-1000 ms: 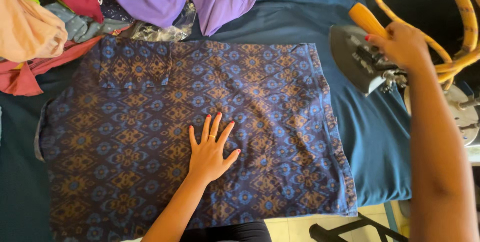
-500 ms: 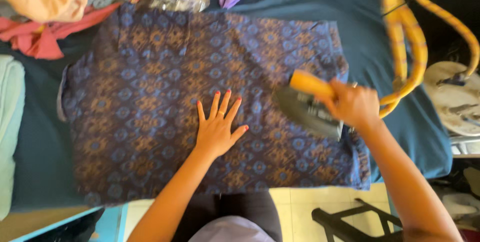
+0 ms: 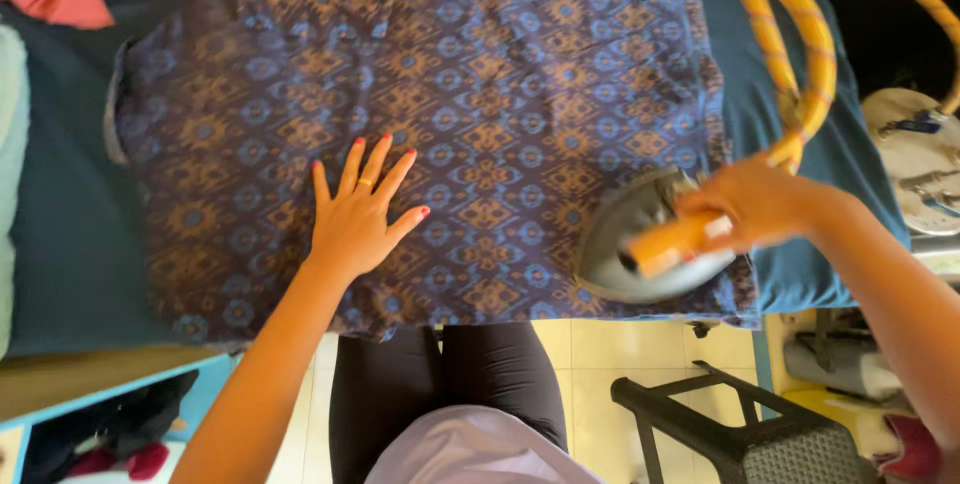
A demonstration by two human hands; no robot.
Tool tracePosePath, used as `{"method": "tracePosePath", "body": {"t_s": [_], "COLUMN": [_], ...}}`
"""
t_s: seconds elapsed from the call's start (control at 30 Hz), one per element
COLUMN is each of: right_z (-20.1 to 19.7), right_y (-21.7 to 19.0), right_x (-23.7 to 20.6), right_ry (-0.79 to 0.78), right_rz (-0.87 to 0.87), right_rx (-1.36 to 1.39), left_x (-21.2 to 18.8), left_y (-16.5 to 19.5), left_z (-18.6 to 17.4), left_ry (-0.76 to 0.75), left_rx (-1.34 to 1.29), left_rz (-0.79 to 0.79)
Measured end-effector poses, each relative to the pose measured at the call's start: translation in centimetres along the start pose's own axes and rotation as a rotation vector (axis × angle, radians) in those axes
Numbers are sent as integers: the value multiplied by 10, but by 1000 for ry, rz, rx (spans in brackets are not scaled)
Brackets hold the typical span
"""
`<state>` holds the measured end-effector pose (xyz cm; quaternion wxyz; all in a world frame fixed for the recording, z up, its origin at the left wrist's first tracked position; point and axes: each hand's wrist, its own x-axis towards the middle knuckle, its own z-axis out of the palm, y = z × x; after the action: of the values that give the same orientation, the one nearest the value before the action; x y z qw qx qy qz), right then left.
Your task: The person irons a light green towel and then a patterned shirt on a blue ironing board. They use a steam iron, smoothing the fabric and adjusting the items as needed.
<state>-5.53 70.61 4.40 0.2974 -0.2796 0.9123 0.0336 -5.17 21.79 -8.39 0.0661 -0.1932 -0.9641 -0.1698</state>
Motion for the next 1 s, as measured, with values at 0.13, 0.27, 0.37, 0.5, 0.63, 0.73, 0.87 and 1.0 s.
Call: {"method": "tracePosePath", "body": {"t_s": [0.13,0.27,0.37,0.5,0.63,0.73,0.87,1.0], "right_z": [27,54,55,27,-12,-42,-55,-36], "right_y": [-7,-19,-23,-19,-32,-55,-104,-161], "right_x": [-22,-3,43,95,99,88,81,75], "right_ry": [175,547,790,746,563,285,103,549], "right_rz": [-149,145,371,555,408,218,40,82], "right_rx": [41,56,-96,-149,-79,77,98,101], "left_x": [-1,-15,-40,-78,-96,-101,-106,-103], "left_y": [-30,-86,-135,-160,-178,-191,-199,-201], "left_z": [-7,-34,-63,-76,-79,-71,-60,-59], "left_ry": [-23,74,200,490,581,473,534,572], "left_rx": [61,229,218,254,97,110,119,31], "left_rz": [-28,-275,-493,-553,-611,-639,-593,-628]}}
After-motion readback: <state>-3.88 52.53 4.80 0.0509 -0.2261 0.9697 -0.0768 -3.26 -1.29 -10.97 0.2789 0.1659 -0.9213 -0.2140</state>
